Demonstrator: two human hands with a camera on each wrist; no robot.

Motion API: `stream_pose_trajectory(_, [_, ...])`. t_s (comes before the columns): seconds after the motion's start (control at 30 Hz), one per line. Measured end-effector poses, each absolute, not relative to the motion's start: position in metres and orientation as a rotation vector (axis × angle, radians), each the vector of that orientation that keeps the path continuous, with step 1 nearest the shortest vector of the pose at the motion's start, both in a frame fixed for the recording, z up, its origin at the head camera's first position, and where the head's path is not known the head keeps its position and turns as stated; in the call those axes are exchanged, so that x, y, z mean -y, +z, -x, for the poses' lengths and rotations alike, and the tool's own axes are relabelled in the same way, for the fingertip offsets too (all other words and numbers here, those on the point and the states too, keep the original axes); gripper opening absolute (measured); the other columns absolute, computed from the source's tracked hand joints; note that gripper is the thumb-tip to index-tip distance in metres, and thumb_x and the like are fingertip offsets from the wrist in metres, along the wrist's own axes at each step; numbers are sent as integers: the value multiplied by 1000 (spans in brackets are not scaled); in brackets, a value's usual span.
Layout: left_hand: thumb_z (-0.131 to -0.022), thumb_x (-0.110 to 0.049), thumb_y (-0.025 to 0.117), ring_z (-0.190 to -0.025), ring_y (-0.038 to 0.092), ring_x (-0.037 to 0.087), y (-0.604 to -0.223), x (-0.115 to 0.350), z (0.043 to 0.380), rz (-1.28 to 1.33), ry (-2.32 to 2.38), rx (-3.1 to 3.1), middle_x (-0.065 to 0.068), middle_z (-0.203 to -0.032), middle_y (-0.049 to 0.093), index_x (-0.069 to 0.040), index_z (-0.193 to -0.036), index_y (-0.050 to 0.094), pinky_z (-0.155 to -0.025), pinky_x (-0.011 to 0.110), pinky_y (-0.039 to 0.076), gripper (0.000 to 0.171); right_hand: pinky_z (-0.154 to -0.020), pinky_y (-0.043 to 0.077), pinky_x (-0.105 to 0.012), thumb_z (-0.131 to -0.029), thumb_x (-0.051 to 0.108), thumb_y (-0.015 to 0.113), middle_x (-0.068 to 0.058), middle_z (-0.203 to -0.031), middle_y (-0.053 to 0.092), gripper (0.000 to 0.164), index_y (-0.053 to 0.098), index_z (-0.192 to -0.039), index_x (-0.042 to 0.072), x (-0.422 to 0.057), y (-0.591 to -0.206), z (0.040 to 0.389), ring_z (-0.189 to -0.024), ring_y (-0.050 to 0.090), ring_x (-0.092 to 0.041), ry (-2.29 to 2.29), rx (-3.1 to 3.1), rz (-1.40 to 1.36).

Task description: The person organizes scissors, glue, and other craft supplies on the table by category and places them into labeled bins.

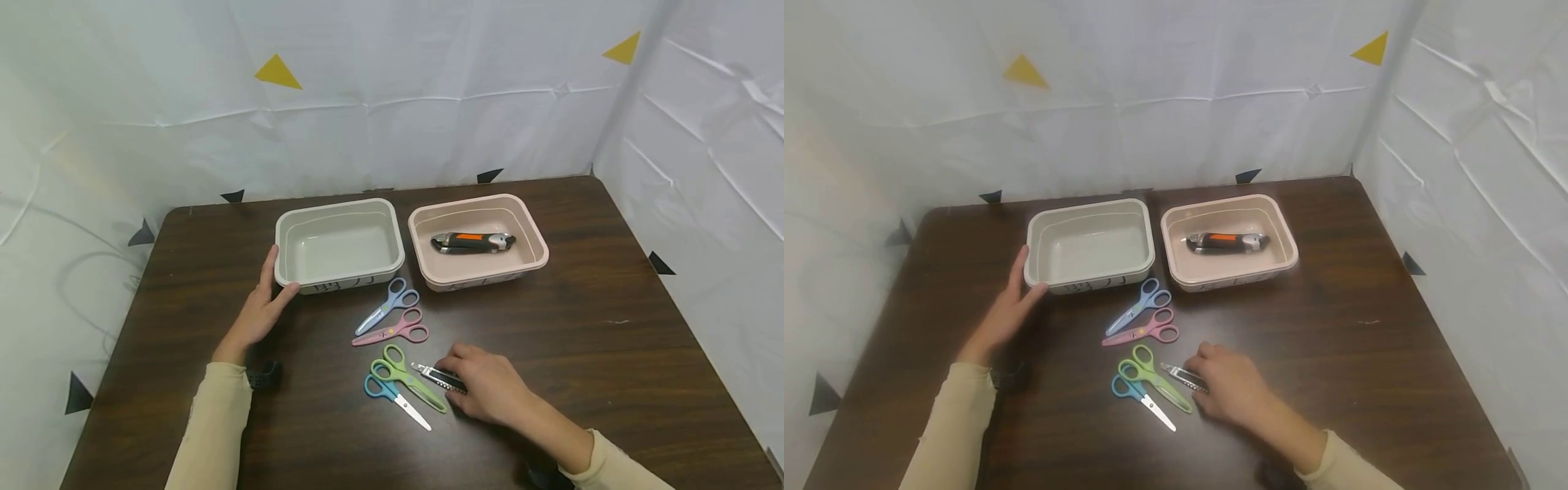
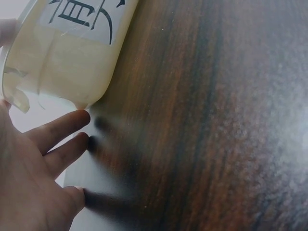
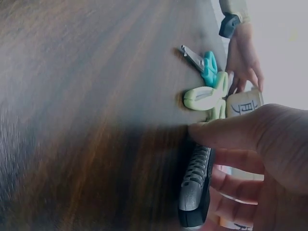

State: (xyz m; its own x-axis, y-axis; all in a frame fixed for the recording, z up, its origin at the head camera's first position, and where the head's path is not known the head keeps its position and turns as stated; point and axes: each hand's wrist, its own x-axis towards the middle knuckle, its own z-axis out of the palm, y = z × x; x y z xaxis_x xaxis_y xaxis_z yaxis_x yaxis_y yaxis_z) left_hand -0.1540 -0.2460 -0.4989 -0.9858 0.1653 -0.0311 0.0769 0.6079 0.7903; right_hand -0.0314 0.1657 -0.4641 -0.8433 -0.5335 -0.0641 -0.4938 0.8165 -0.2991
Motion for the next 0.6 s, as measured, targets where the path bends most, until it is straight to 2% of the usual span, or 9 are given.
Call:
stream_pose_trajectory(0.43, [-98,-51,52,-144,19,44,-502,246,154,-190,1323,-2715,1,-164,3,-46,-154,-8,-104,73,18,83,-50,38,-26,-74,26,82,11,-84,52,31,74,-103,20,-165,-463,32,-68,49,-7,-434,-2858,879])
stream_pose_trajectory(0.6, [-98,-51,53,-143,20,45,-499,246,154,-184,1328,-2722,1,-164,4,-48,-154,-8,-103,73,19,83,-50,40,-27,-74,23,81,12,-82,51,27,73,-100,19,-165,-462,33,-67,48,-7,-433,-2850,907])
